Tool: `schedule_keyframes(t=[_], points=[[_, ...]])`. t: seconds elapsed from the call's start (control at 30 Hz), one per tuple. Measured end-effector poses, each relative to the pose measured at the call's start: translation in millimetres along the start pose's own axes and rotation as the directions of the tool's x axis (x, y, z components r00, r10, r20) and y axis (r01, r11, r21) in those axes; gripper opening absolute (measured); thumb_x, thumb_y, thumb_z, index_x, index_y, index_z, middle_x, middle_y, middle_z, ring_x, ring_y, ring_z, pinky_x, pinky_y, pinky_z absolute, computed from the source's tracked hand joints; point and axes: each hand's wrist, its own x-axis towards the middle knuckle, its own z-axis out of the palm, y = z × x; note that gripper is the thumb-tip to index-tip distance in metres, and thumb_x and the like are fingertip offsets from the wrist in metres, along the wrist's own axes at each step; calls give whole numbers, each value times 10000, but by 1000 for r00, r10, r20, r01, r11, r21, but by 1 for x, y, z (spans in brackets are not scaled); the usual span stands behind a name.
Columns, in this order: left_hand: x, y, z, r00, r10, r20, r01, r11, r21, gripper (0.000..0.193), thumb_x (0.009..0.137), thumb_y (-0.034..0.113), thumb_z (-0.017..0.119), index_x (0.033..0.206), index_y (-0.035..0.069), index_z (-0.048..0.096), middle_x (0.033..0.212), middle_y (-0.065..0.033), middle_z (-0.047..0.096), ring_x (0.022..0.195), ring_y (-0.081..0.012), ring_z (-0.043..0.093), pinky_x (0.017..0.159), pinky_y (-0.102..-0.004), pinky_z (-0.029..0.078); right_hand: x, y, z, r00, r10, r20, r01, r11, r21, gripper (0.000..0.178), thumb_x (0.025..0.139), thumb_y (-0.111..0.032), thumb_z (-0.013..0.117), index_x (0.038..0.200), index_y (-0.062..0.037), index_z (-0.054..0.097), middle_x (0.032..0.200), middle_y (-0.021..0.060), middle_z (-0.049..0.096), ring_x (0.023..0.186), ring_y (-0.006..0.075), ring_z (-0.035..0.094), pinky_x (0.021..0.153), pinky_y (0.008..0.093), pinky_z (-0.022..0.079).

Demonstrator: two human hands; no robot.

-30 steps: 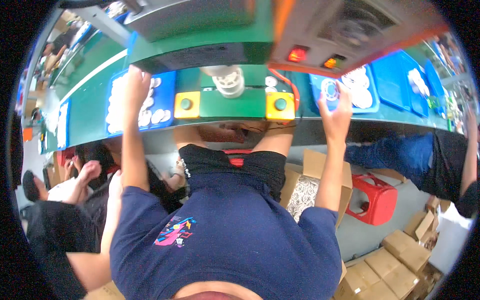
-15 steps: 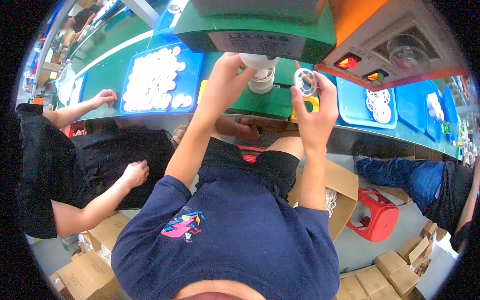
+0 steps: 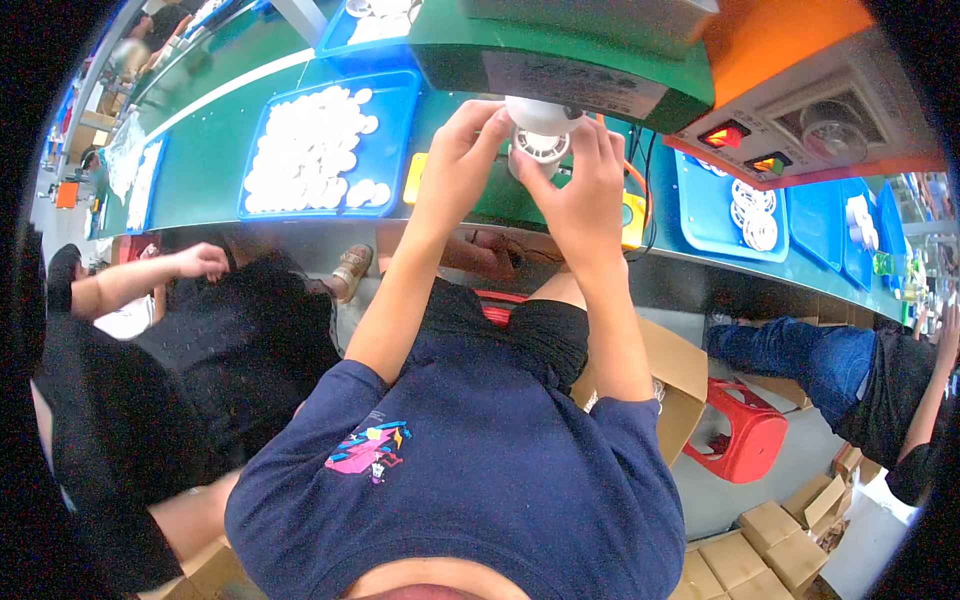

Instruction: Assemble small plastic electronic components using a manual press machine on an assembly line.

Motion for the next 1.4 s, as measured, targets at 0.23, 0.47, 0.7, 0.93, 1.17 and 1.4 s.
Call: schedule_keyframes(t=[0.23,0.47,0.7,0.93,1.17,1.4], points=[[0,-5,1,997,-66,26,68,995,-80,232,977,163,659,1123,-11,709,1001,-117,673,876,-184,645,769,-311,518,7,-11,-4,993,96,74,-97,995,18,396,770,-213,832,1041,-2,635,1016,150,616,994,344,547,865,454,462],[5,-7,2,990,-113,85,121,987,-102,237,970,156,667,1138,-7,707,983,-117,654,831,-165,635,738,-308,520,6,-13,5,995,101,18,-102,994,38,453,779,-220,839,1140,-13,660,1071,148,625,1030,349,563,873,440,470],[-1,-2,5,998,-63,20,65,995,-70,225,975,148,653,1133,-2,709,984,-113,634,788,-164,622,719,-302,517,8,-8,-1,986,154,70,-157,987,45,444,780,-241,855,1134,-29,692,1102,155,642,1053,337,593,891,421,484],[-3,0,6,990,-139,26,141,984,-109,234,965,157,655,1134,4,706,1005,-104,630,818,-153,612,730,-302,523,6,-7,-3,983,152,102,-155,988,16,445,781,-230,858,1137,-20,693,1123,161,646,1045,320,622,871,406,506],[0,3,5,970,-229,79,240,955,-172,251,956,159,631,1134,-9,688,1028,-103,626,797,-159,591,735,-305,513,-2,-9,7,969,243,41,-246,962,122,418,807,-205,831,1155,-27,682,1139,139,618,1007,286,626,807,371,505],[0,0,1,997,-55,47,57,998,-35,246,967,168,651,1140,-5,675,1027,-140,640,819,-210,612,762,-345,511,-2,-15,4,967,243,77,-250,963,102,501,807,-231,836,1227,-37,643,1206,141,590,1112,286,590,840,370,508]])
